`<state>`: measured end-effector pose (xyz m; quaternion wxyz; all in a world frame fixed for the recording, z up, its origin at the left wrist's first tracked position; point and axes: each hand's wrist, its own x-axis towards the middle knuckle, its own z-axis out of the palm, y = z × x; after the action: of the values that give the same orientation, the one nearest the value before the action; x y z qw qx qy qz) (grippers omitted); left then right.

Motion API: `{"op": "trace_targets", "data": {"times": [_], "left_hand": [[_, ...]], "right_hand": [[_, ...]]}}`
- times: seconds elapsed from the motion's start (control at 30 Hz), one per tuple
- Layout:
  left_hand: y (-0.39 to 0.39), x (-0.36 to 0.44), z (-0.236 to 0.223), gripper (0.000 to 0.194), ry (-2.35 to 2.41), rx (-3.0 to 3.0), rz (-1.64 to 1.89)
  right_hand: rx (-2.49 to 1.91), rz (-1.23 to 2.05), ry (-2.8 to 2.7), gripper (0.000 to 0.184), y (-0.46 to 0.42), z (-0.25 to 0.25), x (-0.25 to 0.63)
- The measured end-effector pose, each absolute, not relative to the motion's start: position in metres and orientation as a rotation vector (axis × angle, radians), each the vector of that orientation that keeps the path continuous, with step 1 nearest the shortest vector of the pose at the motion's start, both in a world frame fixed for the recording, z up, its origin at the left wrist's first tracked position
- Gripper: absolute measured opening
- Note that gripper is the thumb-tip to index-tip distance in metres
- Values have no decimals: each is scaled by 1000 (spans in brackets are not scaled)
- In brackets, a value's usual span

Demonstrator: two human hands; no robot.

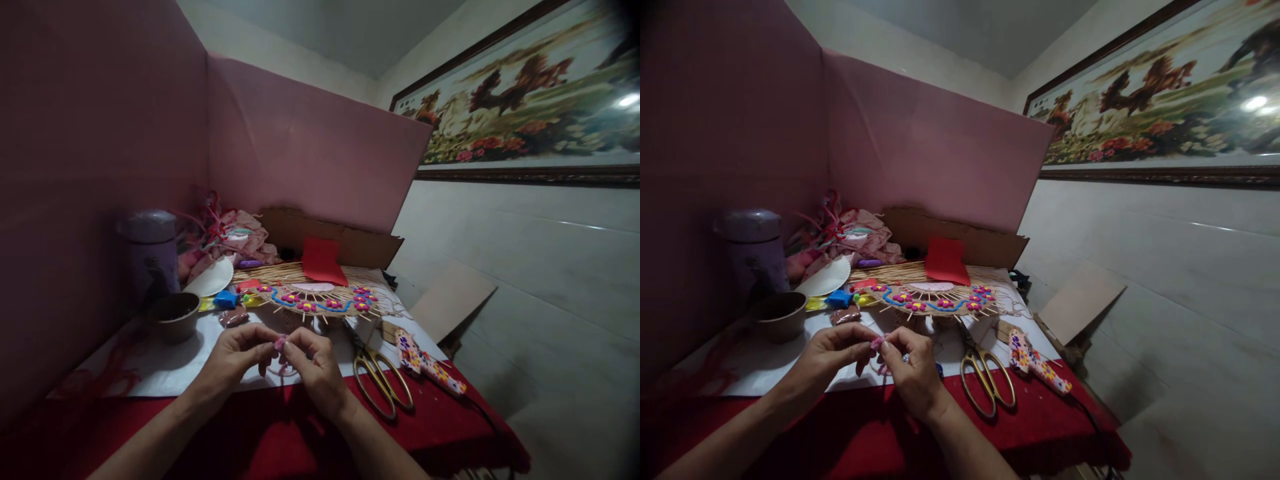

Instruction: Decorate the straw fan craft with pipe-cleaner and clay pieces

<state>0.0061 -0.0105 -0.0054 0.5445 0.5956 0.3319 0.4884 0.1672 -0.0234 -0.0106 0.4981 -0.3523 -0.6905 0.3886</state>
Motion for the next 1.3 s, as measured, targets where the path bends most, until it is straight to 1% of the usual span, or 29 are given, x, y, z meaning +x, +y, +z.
{"op": "trace_targets", "data": {"times": [0.17,0.37,0.5,0.83,1.03,1.3], "left_hand": [[-7,5,-11,20,756,1308,1108],[-6,6,-13,23,735,1162,1067],[-4,7,-15,23,735,1095,1075],[-4,8,-18,24,750,1121,1098],[-6,10,-16,27,782,1106,1121],[-6,11,-20,25,779,1119,1123]], "right_hand": [[-811,1116,-1558,26,-21,-14,164],[-826,1092,-1629,27,-20,-15,161],[-849,1029,-1699,27,-20,-18,161],[-877,711,-1845,21,-22,-19,159],[-894,645,-1888,20,-22,-19,158],[-914,571,-1921,17,-21,-21,158]]}}
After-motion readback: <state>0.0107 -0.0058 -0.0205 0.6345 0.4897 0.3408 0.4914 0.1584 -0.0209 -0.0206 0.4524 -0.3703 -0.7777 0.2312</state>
